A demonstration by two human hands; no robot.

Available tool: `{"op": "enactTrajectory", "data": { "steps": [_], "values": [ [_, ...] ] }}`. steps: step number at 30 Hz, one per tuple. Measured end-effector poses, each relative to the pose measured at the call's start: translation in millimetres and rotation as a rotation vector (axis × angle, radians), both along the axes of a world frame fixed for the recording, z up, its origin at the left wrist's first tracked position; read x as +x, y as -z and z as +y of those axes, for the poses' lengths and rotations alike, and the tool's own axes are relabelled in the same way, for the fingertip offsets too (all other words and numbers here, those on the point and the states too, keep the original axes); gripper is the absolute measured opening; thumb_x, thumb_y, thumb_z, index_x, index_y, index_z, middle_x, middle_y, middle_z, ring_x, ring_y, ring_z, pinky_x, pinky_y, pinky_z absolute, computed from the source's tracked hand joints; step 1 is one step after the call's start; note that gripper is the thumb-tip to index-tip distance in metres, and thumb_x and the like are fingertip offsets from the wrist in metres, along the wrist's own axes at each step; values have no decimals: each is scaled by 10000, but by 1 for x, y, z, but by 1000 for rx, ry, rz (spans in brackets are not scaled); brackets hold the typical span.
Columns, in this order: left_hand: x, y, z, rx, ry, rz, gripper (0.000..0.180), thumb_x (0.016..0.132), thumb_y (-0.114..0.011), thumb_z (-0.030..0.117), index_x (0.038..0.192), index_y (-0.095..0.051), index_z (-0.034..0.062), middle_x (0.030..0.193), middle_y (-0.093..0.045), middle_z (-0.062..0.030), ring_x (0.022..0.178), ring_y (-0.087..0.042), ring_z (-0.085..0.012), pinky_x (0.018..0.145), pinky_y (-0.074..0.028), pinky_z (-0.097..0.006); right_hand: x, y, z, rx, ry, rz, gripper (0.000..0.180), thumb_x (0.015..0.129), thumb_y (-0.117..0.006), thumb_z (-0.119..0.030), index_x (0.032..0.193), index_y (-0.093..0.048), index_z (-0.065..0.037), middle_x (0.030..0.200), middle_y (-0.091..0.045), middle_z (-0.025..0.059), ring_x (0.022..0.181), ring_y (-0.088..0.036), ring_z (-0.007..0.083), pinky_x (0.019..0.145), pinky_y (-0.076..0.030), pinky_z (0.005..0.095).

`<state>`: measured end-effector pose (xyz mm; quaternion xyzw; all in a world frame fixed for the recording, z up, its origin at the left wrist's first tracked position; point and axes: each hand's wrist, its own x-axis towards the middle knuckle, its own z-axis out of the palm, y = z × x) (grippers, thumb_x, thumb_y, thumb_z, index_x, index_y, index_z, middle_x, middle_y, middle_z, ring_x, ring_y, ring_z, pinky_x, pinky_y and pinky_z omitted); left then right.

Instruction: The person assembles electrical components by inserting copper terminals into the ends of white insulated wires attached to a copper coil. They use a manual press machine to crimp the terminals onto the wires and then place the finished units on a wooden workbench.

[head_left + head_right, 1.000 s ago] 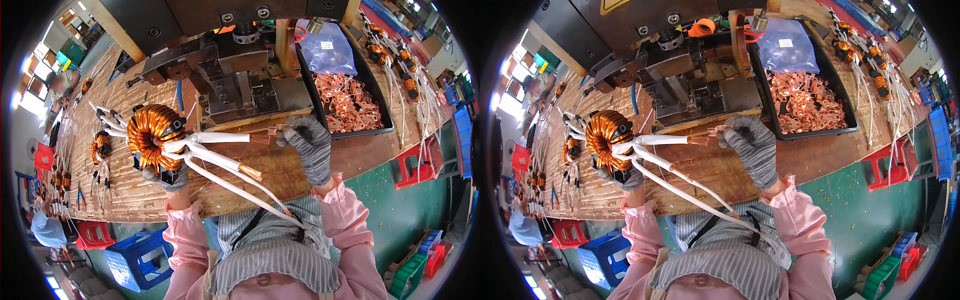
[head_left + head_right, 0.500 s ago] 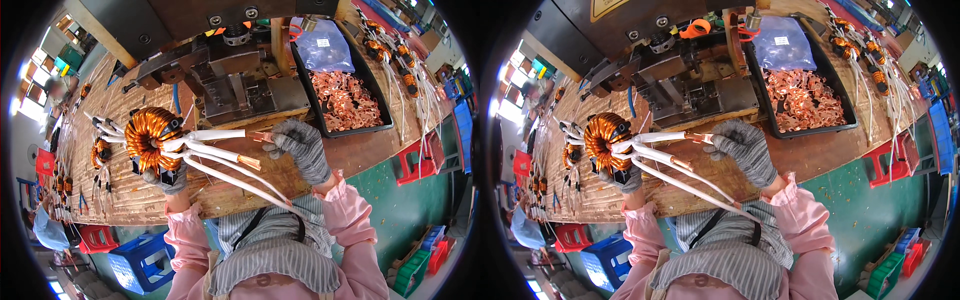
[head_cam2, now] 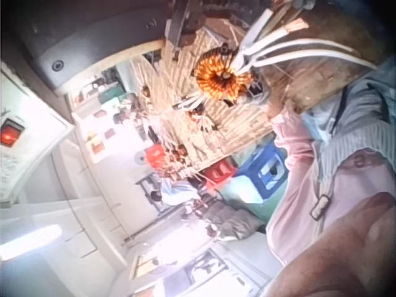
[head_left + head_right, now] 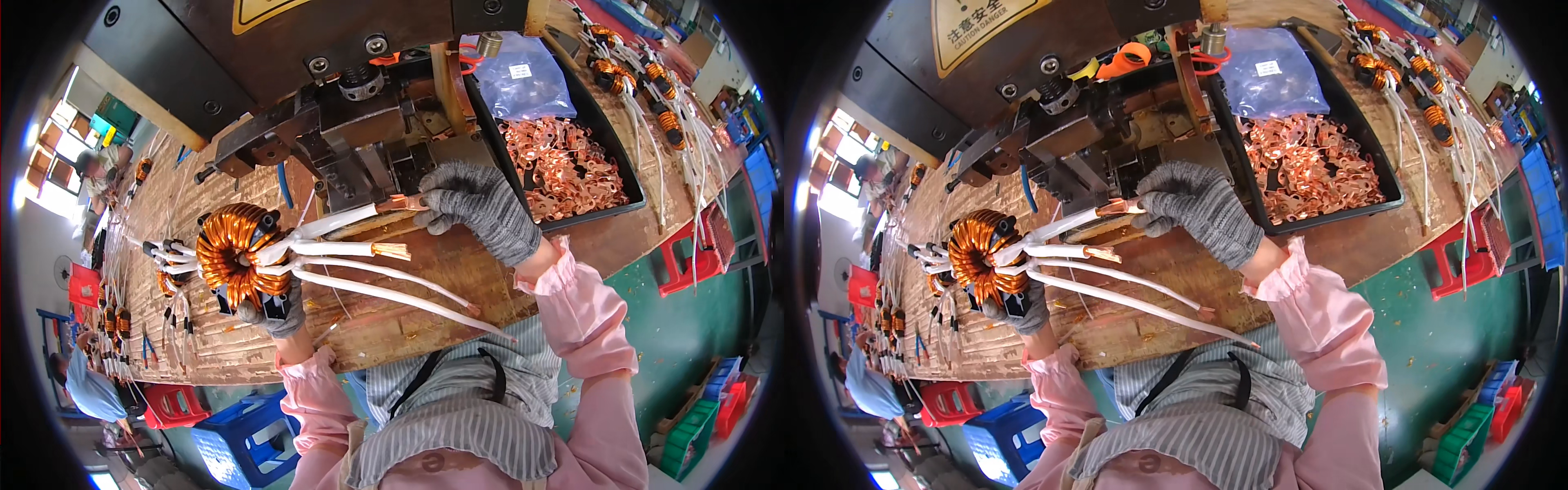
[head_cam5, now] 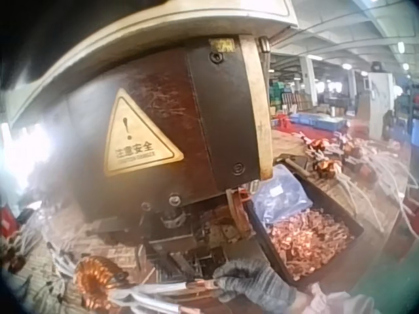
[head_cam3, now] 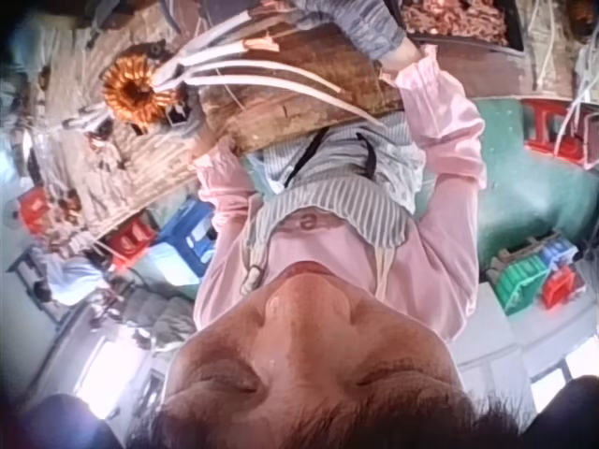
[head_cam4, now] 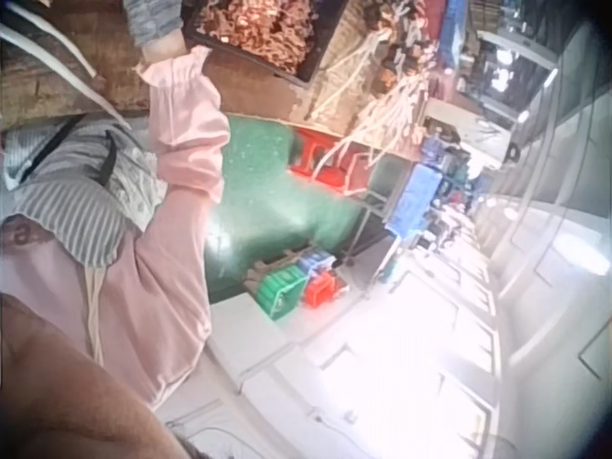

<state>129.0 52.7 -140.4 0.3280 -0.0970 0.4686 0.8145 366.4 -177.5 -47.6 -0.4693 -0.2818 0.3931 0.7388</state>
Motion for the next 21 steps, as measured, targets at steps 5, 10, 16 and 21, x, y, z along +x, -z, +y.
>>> {"op": "enactTrajectory", "data": {
  "steps": [5, 10, 16, 21],
  "values": [
    [0, -3, 2, 13, -46, 46, 933, 642, -702, 490, 1352, -241, 99, 1347, -331, -137, 1212, -353, -339, 986, -343, -533, 5, -4, 11, 3, -1, 26, 167, 817, -583, -37, 965, -564, 39, 866, -622, 121, 751, -642, 211, 656, -549, 276],
    [1, -8, -1, 26, -95, 90, 964, 630, -717, 475, 1349, -230, 54, 1345, -336, -154, 1224, -348, -342, 1016, -312, -509, 14, 0, 20, 47, -29, 44, 141, 815, -571, -23, 940, -568, 43, 867, -626, 138, 744, -645, 225, 654, -555, 278],
    [6, -12, -2, 37, -89, 92, 920, 640, -721, 442, 1331, -272, 34, 1323, -369, -162, 1201, -384, -329, 1008, -336, -494, 19, -5, 29, 50, -33, 111, 129, 811, -562, -2, 928, -566, 52, 852, -625, 159, 741, -648, 242, 641, -566, 283],
    [9, -16, -6, 43, -86, 92, 919, 647, -729, 442, 1330, -271, 32, 1316, -374, -164, 1189, -399, -329, 1000, -346, -497, 22, -7, 30, 4, -50, -5, 146, 836, -554, -38, 962, -555, 37, 897, -607, 120, 783, -641, 211, 663, -548, 251]
  ]
}}
